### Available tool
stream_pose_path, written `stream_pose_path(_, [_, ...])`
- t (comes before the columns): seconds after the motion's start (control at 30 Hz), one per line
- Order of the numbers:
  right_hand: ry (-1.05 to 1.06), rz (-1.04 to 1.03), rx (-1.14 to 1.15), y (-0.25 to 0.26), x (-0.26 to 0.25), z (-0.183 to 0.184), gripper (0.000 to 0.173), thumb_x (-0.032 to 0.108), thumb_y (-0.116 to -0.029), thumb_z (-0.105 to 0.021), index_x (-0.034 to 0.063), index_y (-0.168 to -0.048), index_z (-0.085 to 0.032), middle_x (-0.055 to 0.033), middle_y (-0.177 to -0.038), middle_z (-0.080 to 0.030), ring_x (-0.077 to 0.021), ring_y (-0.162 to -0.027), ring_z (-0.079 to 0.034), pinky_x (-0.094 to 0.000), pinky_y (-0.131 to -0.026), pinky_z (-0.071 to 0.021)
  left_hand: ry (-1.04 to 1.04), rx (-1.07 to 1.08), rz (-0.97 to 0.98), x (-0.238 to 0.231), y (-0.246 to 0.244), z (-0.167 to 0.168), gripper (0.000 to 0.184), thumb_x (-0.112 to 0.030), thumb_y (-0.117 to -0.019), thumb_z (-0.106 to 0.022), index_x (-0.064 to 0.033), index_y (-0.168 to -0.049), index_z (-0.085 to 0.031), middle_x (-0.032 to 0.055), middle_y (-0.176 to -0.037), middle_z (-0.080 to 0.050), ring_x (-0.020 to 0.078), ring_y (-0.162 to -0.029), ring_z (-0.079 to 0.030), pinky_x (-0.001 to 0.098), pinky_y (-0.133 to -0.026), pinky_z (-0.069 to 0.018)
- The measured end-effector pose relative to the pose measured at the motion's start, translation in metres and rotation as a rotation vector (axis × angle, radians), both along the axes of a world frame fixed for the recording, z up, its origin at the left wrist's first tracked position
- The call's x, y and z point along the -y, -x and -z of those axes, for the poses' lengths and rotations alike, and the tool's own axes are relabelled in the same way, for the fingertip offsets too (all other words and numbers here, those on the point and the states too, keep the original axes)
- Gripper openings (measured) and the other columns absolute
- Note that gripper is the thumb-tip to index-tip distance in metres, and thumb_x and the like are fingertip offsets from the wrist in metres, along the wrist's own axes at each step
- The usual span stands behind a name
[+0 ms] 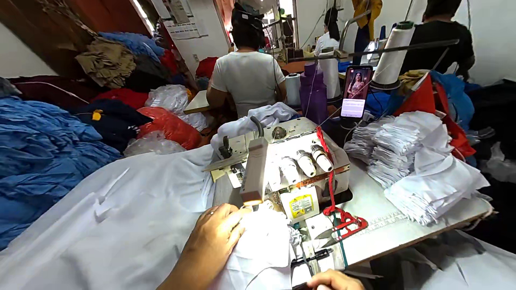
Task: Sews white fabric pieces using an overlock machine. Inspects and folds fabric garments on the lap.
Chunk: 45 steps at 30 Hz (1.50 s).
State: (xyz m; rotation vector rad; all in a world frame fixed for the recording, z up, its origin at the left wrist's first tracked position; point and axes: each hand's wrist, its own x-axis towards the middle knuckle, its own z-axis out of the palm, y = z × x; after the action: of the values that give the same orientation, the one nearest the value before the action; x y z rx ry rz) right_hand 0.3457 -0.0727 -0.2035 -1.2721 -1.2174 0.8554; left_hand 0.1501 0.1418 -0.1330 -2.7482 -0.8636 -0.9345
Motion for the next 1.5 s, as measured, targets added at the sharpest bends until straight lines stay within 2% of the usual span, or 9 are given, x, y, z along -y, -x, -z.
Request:
stream_pose_path(0.1, [-0.006,0.040,-0.046,-0.001,-0.006,-0.012,0.023,-0.001,-0.0993,-0.052,-0.0092,-0.110,-0.071,-0.0151,-0.098,-0.073,-0.0127,-0.089,-0.071,-0.0290,-0.087,-0.0577,-0.012,0.013,-0.004,0.005,0.003,-0.005,0.023,-0.025,-0.0871,-0.061,-0.0091,-0.084,-0.077,0.0058,-0.080,-0.069,0.0243,-0.079,-0.070,0.0442,-0.073,-0.0578])
stream_pose_path(0.23, [-0.166,0.064,-0.004,-0.002,-0.019,-0.020,0.021,-0.003,-0.0971,-0.055,-0.0071,-0.106,-0.073,-0.0119,-0.098,-0.072,-0.0072,-0.095,-0.068,-0.0220,-0.089,-0.0550,0.123,0.018,0.121,0.018,0.010,-0.014,0.016,-0.013,-0.0860,-0.058,-0.0068,-0.087,-0.073,0.0080,-0.101,-0.073,0.0215,-0.098,-0.071,0.0397,-0.089,-0.0573])
stream_pose_path(0.37, [-0.347,0.094,0.129,-0.003,-0.036,-0.034,0.018,0.002,-0.0959,-0.062,-0.0039,-0.106,-0.074,-0.0164,-0.108,-0.070,-0.0076,-0.104,-0.066,-0.0179,-0.094,-0.0523,0.148,0.047,0.225,0.036,0.021,-0.030,0.014,-0.015,-0.0925,-0.054,-0.0128,-0.085,-0.066,0.0002,-0.078,-0.069,0.0102,-0.091,-0.070,0.0292,-0.101,-0.0492])
stream_pose_path(0.53, [-0.415,-0.053,0.239,0.008,-0.050,-0.048,0.033,0.019,-0.0954,-0.068,-0.0038,-0.119,-0.071,-0.0225,-0.122,-0.069,-0.0235,-0.118,-0.065,-0.0319,-0.102,-0.0503,0.288,-0.020,0.333,0.058,0.030,-0.054,0.019,-0.017,-0.0991,-0.057,-0.0065,-0.096,-0.072,0.0091,-0.088,-0.074,0.0142,-0.091,-0.070,0.0256,-0.088,-0.0521])
stream_pose_path(0.7, [-0.387,-0.272,0.167,0.029,-0.052,-0.039,0.036,0.016,-0.0953,-0.069,-0.0127,-0.118,-0.067,-0.0245,-0.104,-0.073,-0.0287,-0.097,-0.073,-0.0386,-0.091,-0.0567,0.454,0.032,0.338,0.064,0.029,-0.057,0.034,-0.022,-0.1053,-0.054,0.0045,-0.092,-0.073,0.0181,-0.094,-0.070,0.0132,-0.096,-0.065,0.0185,-0.087,-0.0500])
stream_pose_path(0.83, [-0.345,-0.304,0.080,0.032,-0.051,-0.028,0.045,0.022,-0.0947,-0.069,-0.0154,-0.120,-0.065,-0.0284,-0.109,-0.071,-0.0320,-0.102,-0.071,-0.0412,-0.093,-0.0560,0.561,0.050,0.282,0.062,0.029,-0.054,0.030,-0.011,-0.1028,-0.054,0.0109,-0.088,-0.069,0.0209,-0.089,-0.069,0.0154,-0.090,-0.065,0.0243,-0.083,-0.0509])
stream_pose_path(1.07, [-0.467,-0.111,0.070,0.032,-0.068,-0.056,0.025,-0.004,-0.0921,-0.064,-0.0138,-0.114,-0.070,-0.0246,-0.106,-0.074,-0.0242,-0.101,-0.074,-0.0318,-0.096,-0.0550,0.563,-0.063,0.284,0.072,0.013,-0.054,0.032,-0.011,-0.1041,-0.052,0.0132,-0.091,-0.069,0.0262,-0.089,-0.069,0.0283,-0.084,-0.067,0.0350,-0.080,-0.0531])
stream_pose_path(1.33, [-0.474,-0.066,0.007,0.034,-0.068,-0.058,0.018,-0.009,-0.0888,-0.060,-0.0100,-0.099,-0.075,-0.0200,-0.091,-0.076,-0.0168,-0.087,-0.073,-0.0259,-0.083,-0.0557,0.578,-0.091,0.288,0.074,0.020,-0.054,0.037,-0.015,-0.1067,-0.050,0.0145,-0.092,-0.067,0.0285,-0.089,-0.068,0.0305,-0.084,-0.066,0.0366,-0.079,-0.0530])
stream_pose_path(1.5, [-0.426,-0.032,0.062,0.031,-0.068,-0.068,0.023,0.003,-0.0969,-0.058,-0.0098,-0.084,-0.072,-0.0159,-0.069,-0.067,-0.0118,-0.065,-0.063,-0.0234,-0.064,-0.0482,0.440,-0.048,0.239,0.078,0.022,-0.050,0.050,-0.034,-0.1004,-0.063,0.0132,-0.115,-0.065,0.0340,-0.106,-0.068,0.0421,-0.098,-0.067,0.0516,-0.090,-0.0522])
